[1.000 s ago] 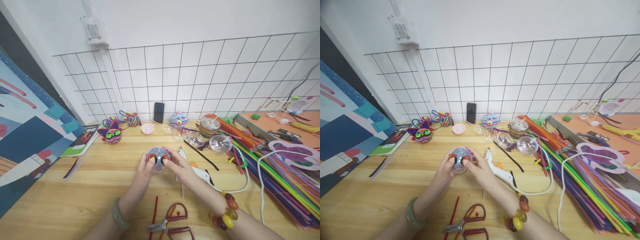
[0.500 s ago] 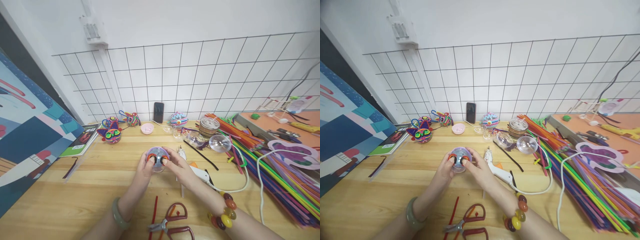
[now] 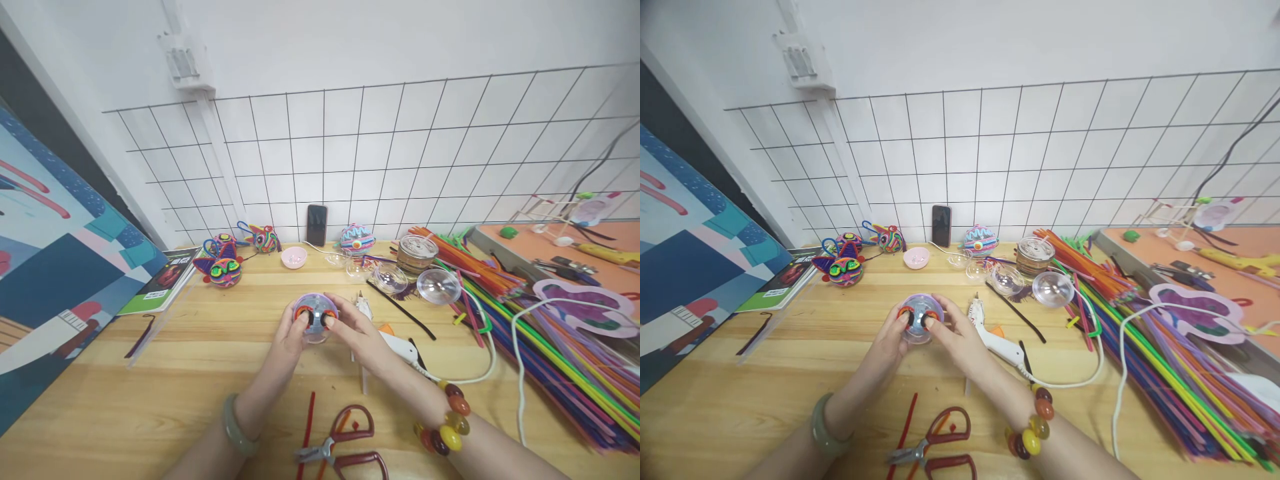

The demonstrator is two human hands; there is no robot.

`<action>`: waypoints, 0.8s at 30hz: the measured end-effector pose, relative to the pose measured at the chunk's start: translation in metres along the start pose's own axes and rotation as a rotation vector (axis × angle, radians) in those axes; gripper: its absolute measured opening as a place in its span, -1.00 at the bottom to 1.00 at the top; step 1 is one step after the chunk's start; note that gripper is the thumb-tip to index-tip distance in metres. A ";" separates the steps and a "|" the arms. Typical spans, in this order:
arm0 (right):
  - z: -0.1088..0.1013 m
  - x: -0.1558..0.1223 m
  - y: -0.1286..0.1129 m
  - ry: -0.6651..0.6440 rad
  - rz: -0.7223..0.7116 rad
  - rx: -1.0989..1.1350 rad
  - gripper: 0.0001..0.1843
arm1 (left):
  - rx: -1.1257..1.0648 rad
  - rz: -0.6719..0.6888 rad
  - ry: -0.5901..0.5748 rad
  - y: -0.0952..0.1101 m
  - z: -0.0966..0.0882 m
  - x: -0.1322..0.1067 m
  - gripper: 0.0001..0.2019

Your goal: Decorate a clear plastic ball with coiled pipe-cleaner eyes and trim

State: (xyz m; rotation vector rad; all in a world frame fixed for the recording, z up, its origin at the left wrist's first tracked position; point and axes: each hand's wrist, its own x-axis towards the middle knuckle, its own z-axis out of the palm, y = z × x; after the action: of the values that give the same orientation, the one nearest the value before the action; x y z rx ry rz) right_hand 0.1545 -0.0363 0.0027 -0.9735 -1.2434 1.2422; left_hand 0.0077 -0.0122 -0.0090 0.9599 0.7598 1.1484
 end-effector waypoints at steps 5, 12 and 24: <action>0.000 0.000 0.001 -0.005 0.006 0.019 -0.49 | -0.076 -0.061 -0.021 0.006 0.002 0.000 -0.56; 0.004 -0.002 0.000 0.005 0.004 0.004 -0.45 | -0.041 -0.059 0.009 0.005 0.003 -0.003 -0.50; 0.012 -0.009 -0.005 0.057 -0.020 -0.139 -0.47 | 0.085 0.072 0.104 -0.007 -0.003 0.000 -0.62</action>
State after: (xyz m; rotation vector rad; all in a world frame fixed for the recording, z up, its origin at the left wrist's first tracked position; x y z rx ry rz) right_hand 0.1443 -0.0472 0.0077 -1.0868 -1.3052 1.1165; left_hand 0.0075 -0.0119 -0.0162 1.0106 0.8694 1.2443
